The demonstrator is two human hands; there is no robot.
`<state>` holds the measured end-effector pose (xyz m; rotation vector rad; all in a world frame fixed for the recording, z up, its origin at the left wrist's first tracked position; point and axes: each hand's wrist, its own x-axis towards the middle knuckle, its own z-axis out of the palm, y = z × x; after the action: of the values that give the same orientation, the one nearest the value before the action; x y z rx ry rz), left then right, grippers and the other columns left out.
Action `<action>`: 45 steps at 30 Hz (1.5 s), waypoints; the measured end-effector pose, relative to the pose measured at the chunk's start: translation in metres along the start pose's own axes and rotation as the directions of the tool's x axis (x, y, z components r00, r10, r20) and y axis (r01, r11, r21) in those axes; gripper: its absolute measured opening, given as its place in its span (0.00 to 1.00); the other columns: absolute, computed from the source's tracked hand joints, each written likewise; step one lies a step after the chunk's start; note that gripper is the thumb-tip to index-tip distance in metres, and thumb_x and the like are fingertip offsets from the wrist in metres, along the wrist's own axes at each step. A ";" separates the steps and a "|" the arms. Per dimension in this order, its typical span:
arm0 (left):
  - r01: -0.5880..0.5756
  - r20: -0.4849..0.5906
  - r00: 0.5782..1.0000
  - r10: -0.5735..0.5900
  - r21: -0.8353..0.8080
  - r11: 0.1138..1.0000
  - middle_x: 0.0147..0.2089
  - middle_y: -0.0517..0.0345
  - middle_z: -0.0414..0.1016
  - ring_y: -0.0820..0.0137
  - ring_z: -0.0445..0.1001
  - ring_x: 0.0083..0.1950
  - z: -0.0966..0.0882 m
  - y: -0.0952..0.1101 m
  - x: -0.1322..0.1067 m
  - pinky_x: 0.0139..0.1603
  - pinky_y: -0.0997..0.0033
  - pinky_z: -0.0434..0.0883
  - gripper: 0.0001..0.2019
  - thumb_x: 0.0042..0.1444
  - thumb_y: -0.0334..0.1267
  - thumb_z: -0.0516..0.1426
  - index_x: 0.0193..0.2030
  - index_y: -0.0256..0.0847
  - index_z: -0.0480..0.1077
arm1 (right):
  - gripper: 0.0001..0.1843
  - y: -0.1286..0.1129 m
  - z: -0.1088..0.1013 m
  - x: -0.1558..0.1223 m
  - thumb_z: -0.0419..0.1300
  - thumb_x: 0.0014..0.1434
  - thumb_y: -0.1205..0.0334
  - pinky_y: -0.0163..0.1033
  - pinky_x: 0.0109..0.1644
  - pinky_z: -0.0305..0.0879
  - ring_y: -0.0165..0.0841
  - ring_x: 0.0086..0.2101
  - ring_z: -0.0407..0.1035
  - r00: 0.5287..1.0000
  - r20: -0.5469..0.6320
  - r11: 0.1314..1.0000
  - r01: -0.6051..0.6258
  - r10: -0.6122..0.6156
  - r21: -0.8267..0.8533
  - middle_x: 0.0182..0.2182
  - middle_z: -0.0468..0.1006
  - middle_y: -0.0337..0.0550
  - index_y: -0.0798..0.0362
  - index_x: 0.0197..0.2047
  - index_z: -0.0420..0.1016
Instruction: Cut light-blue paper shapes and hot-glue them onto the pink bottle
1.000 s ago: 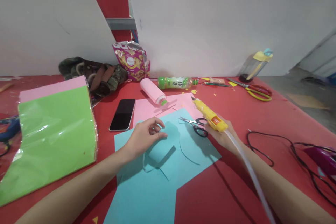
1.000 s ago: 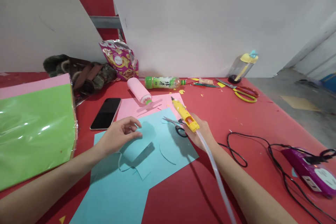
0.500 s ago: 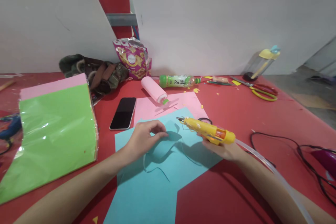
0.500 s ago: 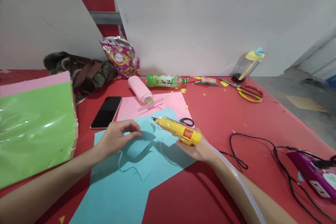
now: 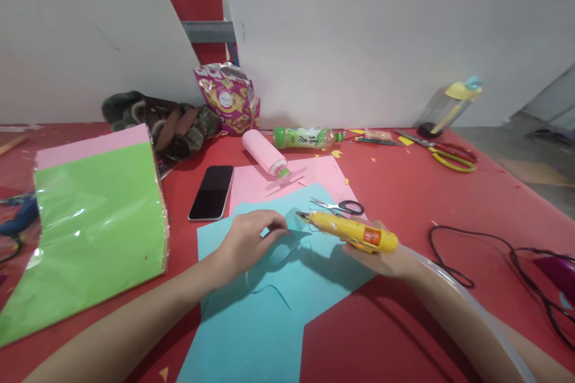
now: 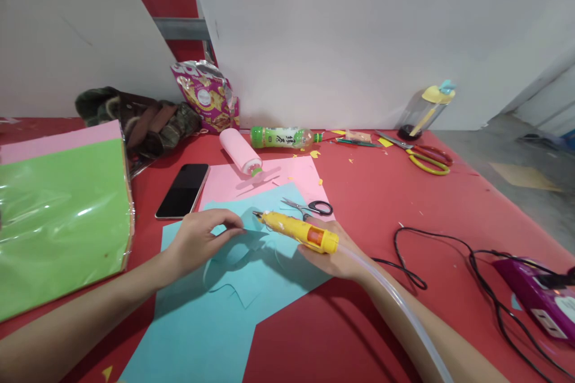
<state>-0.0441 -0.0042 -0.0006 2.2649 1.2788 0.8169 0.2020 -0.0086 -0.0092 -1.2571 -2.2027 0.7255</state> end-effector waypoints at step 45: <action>-0.133 -0.086 0.986 0.144 0.128 0.983 0.25 0.59 0.75 0.74 0.72 0.27 -0.003 -0.001 -0.001 0.30 0.79 0.67 0.07 0.53 0.34 0.52 0.28 0.38 0.69 | 0.09 -0.004 -0.005 0.003 0.50 0.50 0.59 0.34 0.17 0.57 0.29 0.16 0.56 0.996 0.087 0.997 0.002 -0.008 0.073 0.14 0.61 0.34 0.48 0.20 0.59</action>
<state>-0.0469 -0.0045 0.0002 2.4619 1.2546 0.9278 0.2014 -0.0064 -0.0022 -1.2042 -2.2263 0.8655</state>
